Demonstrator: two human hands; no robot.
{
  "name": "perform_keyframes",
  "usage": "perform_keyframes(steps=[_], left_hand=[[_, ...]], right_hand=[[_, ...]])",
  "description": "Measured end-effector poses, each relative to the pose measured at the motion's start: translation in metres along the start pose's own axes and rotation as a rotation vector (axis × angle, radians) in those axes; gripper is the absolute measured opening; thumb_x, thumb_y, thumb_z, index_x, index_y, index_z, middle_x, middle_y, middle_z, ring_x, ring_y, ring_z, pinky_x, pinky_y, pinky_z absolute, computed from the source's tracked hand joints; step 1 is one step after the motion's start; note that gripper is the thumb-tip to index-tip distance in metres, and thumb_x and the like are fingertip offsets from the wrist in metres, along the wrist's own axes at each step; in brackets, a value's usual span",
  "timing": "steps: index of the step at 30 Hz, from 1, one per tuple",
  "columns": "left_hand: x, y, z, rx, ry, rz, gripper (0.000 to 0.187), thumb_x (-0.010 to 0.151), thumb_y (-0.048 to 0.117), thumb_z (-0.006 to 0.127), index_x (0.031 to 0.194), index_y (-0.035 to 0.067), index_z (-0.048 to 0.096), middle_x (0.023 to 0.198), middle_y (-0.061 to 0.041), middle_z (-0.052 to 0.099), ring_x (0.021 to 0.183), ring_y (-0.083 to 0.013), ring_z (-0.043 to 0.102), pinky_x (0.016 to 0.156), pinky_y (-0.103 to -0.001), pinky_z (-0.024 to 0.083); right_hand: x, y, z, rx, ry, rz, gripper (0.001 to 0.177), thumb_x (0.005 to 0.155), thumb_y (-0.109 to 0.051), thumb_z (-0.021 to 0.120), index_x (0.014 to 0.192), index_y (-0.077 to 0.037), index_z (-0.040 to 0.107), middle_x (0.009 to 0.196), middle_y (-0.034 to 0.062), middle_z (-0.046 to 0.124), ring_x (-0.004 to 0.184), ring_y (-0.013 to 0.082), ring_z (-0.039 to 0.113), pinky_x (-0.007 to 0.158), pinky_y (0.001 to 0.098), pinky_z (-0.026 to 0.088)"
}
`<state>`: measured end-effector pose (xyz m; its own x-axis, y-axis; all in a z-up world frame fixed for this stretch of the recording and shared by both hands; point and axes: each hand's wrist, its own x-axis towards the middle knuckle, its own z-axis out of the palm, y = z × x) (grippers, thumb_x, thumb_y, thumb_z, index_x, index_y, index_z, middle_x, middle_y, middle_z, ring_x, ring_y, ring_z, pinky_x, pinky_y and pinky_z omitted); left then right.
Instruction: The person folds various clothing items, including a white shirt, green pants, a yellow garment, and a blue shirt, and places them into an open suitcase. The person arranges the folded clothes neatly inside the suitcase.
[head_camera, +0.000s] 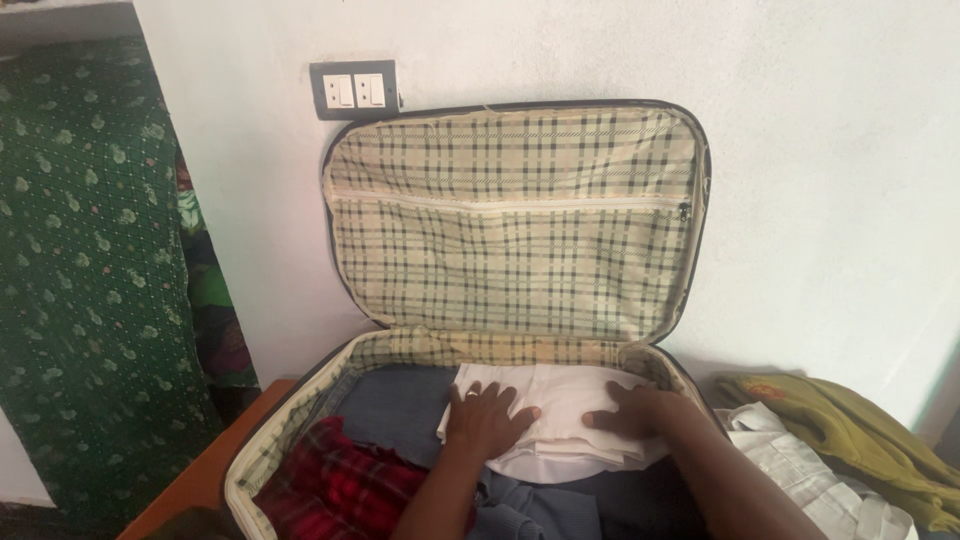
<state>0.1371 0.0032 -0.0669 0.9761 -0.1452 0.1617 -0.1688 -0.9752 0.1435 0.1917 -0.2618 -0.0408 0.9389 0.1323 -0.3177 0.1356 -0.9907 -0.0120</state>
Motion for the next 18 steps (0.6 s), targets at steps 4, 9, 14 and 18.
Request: perform_keyframes(steps=[4,9,14,18], left_hand=[[-0.002,0.003,-0.007,-0.016,-0.059,-0.049,0.08,0.096,0.075,0.029,0.149,0.018,0.049,0.155,-0.011,0.044,0.147,-0.04,0.034,0.115,-0.075,0.012],[-0.005,0.002,-0.01,-0.004,-0.077,-0.043,0.08,0.097,0.074,0.027,0.148,0.018,0.051,0.153,-0.01,0.048,0.144,-0.0391,0.039,0.113,-0.079,0.016],[-0.003,0.002,-0.005,0.006,-0.068,-0.042,0.08,0.097,0.075,0.027,0.148,0.019,0.051,0.153,-0.01,0.049,0.143,-0.0382,0.041,0.112,-0.079,0.017],[-0.001,0.0,-0.003,0.011,-0.06,-0.036,0.079,0.096,0.075,0.027,0.147,0.019,0.052,0.154,-0.009,0.048,0.145,-0.0385,0.039,0.113,-0.079,0.016]], right_hand=[[-0.008,-0.005,-0.004,-0.015,0.111,-0.037,0.096,0.087,-0.081,0.05,0.156,-0.015,0.041,0.156,0.0187,0.046,0.146,0.0353,0.045,0.122,0.0451,0.035],[-0.03,-0.017,-0.018,-0.01,0.283,-0.025,0.071,0.087,-0.065,0.059,0.136,-0.014,0.065,0.14,0.0136,0.064,0.133,0.0304,0.06,0.113,0.0457,0.046],[-0.04,-0.007,-0.021,0.084,0.503,-0.069,0.075,0.083,-0.053,0.077,0.136,-0.003,0.057,0.144,0.0185,0.056,0.137,0.0317,0.052,0.114,0.0422,0.043],[-0.049,-0.013,-0.023,0.095,0.416,0.052,0.083,0.084,-0.058,0.075,0.141,-0.003,0.053,0.148,0.0187,0.053,0.14,0.0316,0.051,0.116,0.0408,0.042]])
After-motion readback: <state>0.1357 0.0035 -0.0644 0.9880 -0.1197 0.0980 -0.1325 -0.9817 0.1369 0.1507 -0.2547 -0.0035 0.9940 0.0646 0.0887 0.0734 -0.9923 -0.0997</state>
